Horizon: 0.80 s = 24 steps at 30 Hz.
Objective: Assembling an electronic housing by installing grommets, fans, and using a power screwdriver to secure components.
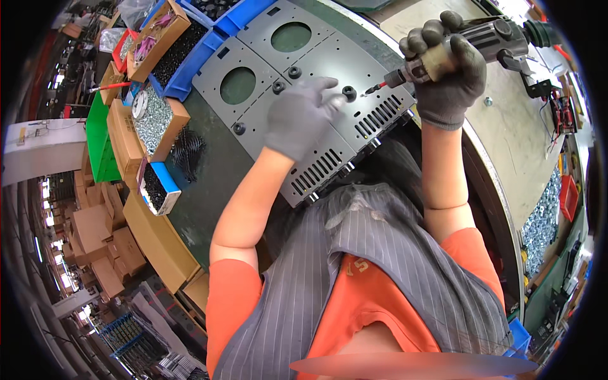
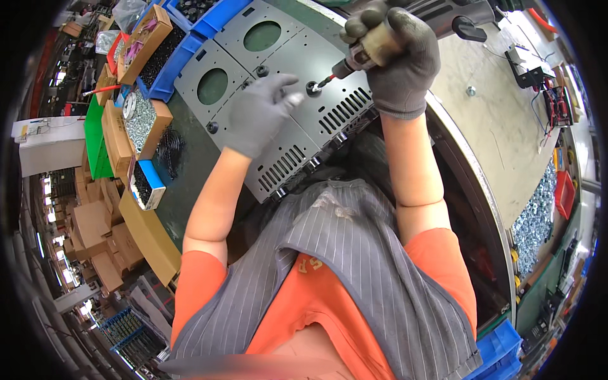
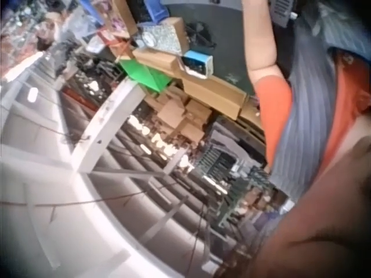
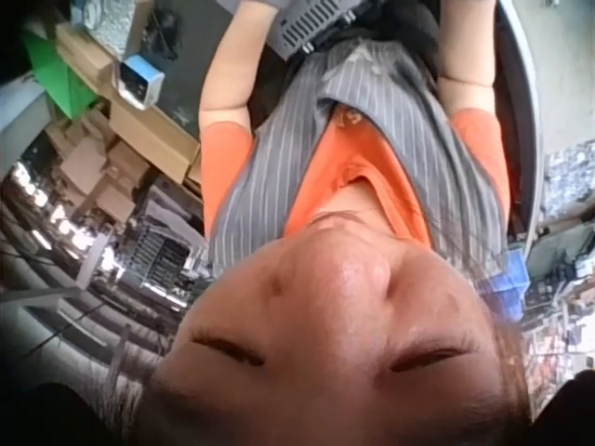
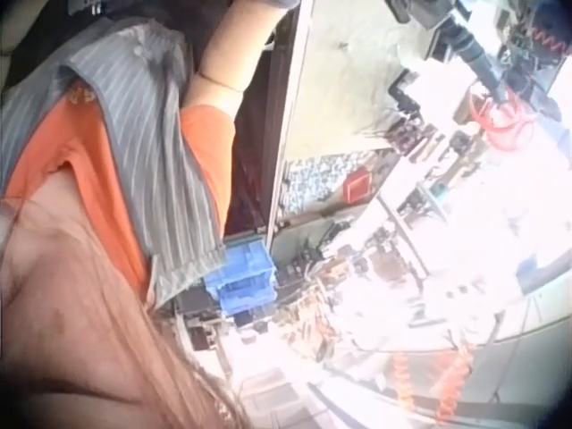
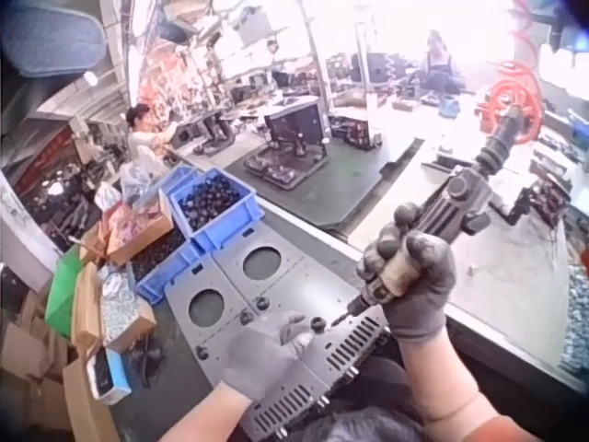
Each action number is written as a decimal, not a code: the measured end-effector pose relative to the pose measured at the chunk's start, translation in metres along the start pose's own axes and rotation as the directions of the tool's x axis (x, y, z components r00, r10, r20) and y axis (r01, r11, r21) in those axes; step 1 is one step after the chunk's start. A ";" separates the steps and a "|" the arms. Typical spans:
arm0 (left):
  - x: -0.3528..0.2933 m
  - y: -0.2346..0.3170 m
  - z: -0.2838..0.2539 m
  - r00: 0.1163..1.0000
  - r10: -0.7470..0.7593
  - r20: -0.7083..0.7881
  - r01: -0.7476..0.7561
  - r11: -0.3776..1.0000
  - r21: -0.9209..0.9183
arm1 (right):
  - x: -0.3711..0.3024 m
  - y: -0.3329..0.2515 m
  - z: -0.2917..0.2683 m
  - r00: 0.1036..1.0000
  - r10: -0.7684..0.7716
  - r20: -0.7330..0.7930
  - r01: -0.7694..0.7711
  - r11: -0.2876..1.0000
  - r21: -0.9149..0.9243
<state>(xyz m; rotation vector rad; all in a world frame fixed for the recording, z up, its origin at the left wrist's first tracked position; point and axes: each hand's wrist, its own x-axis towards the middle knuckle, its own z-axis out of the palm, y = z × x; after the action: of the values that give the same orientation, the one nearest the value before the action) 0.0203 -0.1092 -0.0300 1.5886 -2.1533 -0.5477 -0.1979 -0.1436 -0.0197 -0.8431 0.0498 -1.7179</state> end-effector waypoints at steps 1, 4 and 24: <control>0.007 0.001 0.003 1.000 0.003 0.000 -0.003 1.000 0.005 | 0.002 0.000 -0.006 1.000 -0.005 0.000 0.005 1.000 0.004; 0.026 -0.001 0.012 0.988 0.076 0.136 -0.101 0.978 0.182 | 0.008 0.000 -0.010 0.998 0.061 -0.006 -0.062 0.998 -0.028; 0.130 -0.047 0.035 0.977 -0.189 0.100 0.210 0.934 -0.290 | 0.102 0.082 -0.015 0.989 0.029 -0.143 -0.101 0.842 -0.530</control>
<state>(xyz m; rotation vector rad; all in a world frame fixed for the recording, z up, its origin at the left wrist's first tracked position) 0.0044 -0.2448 -0.0729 1.6433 -1.8575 -0.9591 -0.1461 -0.2645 -0.0162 -1.1183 0.6715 -1.7130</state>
